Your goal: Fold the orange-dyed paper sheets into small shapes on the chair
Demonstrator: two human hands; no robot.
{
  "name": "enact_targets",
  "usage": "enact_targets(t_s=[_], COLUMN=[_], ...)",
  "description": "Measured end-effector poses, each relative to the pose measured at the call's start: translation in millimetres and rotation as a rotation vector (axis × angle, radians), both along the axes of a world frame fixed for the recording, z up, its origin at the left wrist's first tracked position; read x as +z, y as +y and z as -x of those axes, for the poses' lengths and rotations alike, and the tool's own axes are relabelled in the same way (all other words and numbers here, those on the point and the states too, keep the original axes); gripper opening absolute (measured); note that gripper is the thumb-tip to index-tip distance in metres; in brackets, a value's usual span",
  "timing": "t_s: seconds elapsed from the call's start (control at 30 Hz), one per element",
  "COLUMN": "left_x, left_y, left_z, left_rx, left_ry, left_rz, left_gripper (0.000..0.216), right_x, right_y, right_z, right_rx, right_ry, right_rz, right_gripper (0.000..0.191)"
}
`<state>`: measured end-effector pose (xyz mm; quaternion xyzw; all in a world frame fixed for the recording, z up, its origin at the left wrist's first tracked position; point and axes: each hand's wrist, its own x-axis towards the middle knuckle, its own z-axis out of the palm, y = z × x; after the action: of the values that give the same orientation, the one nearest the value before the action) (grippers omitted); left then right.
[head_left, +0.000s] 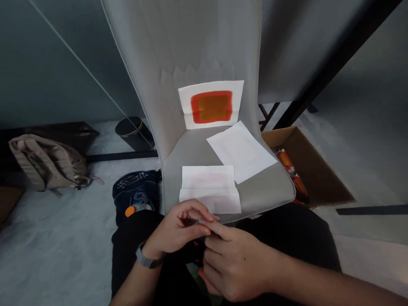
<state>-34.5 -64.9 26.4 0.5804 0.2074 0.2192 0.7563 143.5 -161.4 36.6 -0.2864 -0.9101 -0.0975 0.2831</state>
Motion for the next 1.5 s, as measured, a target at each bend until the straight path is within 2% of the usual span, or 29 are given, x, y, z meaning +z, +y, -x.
enact_targets(t_s=[0.2, 0.43, 0.67, 0.83, 0.97, 1.17, 1.5], left_x=[5.6, 7.5, 13.9, 22.4, 24.9, 31.5, 32.7], left_y=[-5, -4, -7, -9, -10, -10, -14], left_z=[-5, -3, -3, -7, -7, -6, -7], left_rx=[-0.012, -0.030, 0.000, -0.031, -0.015, -0.078, -0.056], left_ry=[-0.088, -0.111, -0.145, -0.125, -0.156, -0.124, -0.144], left_rz=[-0.037, -0.153, -0.137, -0.153, -0.159, -0.240, -0.237], left_gripper=[0.020, 0.021, 0.026, 0.017, 0.021, 0.021, 0.019], right_x=[-0.6, -8.2, -3.0, -2.1, 1.0, 5.0, 1.7], right_y=[5, 6, 1, -4, -6, -10, -15], right_z=[4, 7, 6, 2, -1, -5, -3], right_rx=[0.066, 0.075, 0.098, 0.141, 0.149, 0.163, 0.164], right_ry=[0.175, 0.226, 0.214, 0.221, 0.166, 0.154, 0.139], right_rz=[-0.089, -0.115, -0.085, -0.065, -0.048, -0.060, -0.023], right_gripper=[0.027, 0.032, 0.034, 0.036, 0.038, 0.036, 0.036])
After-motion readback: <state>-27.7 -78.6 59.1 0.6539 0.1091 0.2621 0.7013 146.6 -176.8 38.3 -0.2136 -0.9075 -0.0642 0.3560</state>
